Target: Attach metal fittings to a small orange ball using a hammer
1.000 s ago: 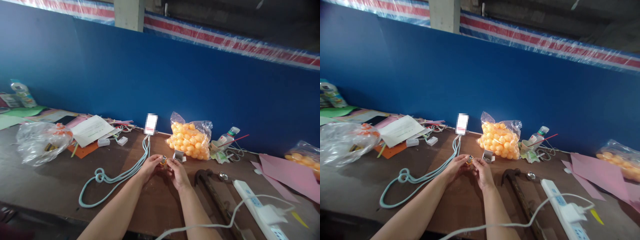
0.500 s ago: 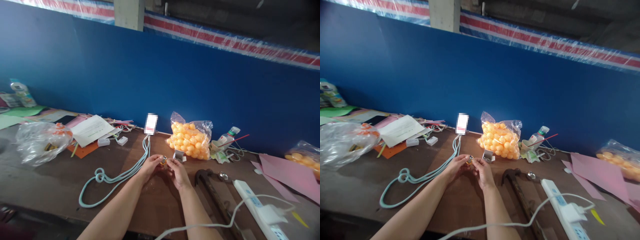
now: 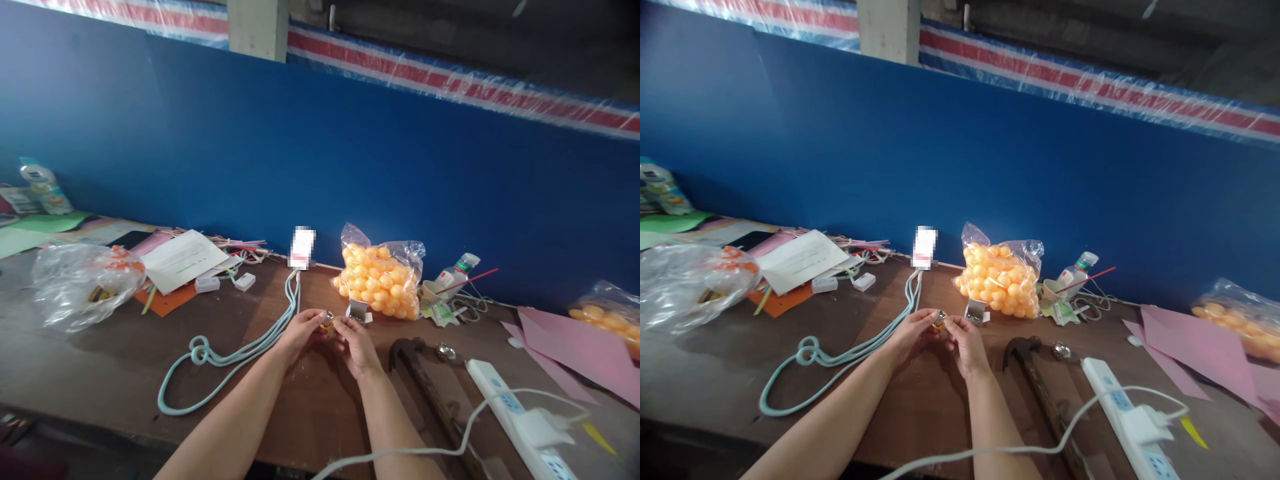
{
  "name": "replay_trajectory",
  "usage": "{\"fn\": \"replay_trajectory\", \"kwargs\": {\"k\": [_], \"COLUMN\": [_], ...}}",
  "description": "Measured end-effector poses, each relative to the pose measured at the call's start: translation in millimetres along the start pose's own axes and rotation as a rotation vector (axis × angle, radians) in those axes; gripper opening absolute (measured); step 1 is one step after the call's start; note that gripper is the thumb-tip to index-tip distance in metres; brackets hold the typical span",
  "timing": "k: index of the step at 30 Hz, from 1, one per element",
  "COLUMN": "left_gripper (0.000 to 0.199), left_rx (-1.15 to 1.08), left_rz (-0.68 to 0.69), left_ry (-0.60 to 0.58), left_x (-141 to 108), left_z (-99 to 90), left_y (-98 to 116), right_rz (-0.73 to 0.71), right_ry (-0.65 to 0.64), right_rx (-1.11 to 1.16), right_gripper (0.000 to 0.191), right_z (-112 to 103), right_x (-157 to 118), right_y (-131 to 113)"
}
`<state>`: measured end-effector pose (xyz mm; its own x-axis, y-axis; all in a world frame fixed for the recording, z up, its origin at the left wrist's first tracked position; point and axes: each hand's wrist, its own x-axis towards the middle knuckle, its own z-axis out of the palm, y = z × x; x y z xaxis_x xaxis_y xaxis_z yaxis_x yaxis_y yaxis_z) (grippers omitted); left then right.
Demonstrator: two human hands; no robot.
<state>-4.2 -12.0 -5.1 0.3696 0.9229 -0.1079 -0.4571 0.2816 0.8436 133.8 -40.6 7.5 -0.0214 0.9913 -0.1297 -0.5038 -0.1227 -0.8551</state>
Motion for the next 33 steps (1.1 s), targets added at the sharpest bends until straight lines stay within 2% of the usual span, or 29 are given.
{"fn": "replay_trajectory", "kwargs": {"k": [33], "left_gripper": [0.037], "left_rx": [-0.017], "left_rz": [-0.028], "left_ry": [0.036], "left_x": [-0.3], "left_z": [6.4], "left_y": [2.2], "right_rz": [0.015], "right_ry": [-0.036], "right_rx": [0.003], "right_gripper": [0.025], "right_z": [-6.3], "right_x": [1.4], "right_y": [-1.0]}}
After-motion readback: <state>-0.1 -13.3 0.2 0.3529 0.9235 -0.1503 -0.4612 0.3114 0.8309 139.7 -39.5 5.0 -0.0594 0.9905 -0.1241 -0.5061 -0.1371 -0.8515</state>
